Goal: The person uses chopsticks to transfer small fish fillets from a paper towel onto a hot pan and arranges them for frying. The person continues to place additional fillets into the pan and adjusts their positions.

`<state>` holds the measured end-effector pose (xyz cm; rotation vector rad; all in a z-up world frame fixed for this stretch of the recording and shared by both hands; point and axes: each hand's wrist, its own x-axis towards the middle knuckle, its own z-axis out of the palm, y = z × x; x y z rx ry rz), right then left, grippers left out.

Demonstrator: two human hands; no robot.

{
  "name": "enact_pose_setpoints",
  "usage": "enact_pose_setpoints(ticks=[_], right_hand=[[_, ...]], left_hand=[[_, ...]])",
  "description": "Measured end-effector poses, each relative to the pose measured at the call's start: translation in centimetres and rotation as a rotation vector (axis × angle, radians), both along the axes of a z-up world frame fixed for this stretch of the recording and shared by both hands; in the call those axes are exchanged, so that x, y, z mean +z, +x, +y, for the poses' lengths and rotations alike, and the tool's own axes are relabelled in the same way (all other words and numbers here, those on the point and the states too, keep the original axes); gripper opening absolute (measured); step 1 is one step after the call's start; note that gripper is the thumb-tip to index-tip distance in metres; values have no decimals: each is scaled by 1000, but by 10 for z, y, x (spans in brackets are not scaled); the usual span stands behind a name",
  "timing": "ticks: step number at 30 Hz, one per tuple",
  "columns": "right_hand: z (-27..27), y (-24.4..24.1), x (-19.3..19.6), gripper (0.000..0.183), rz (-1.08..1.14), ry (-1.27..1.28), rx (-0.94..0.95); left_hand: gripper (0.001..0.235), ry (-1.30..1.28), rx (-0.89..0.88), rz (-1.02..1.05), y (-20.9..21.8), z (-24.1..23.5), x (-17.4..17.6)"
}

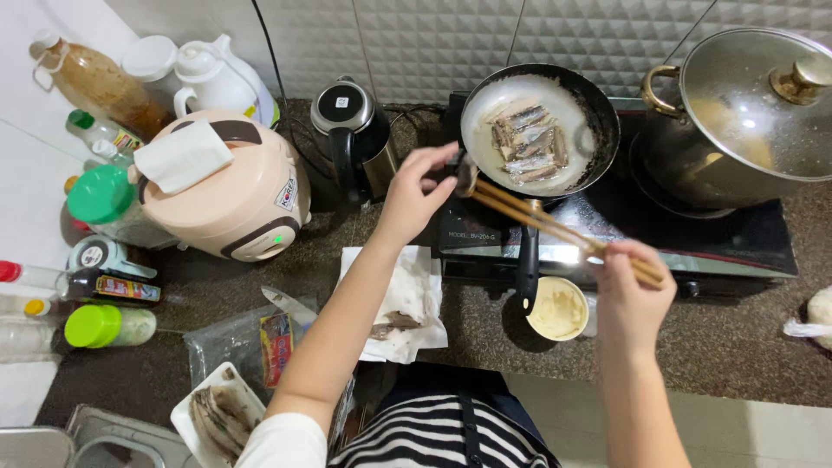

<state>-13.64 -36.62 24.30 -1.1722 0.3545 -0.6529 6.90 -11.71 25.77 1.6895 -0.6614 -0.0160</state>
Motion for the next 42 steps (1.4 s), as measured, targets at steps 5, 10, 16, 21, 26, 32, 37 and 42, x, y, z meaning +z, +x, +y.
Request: enact_pose_setpoints(ticks=[5,10,16,21,26,32,37,42], right_hand=[[-50,47,13,7,-91,-61,-24],[-89,108,10,5,75,-67,52],[-125,173,-10,5,206,-78,170],[-130,201,-17,5,243,-72,184],[-117,184,-5,6,176,-214,170],[-89,153,0,9,104,-394,165],[-80,144,-7,9,104,-400,190],[-79,139,-12,9,101,-350,185]], left_hand=[[46,-108,45,4,11,-10,4],[38,-108,122,202,12,26,-41],[36,-102,242,313,8,84,-97],[33,-97,291,375,-2,114,-118],[31,-106,320,416,-12,128,-132],[29,-135,313,433,-18,123,-147],[28,-69,305,457,-26,115,-145],[28,-28,287,478,-33,115,-143]])
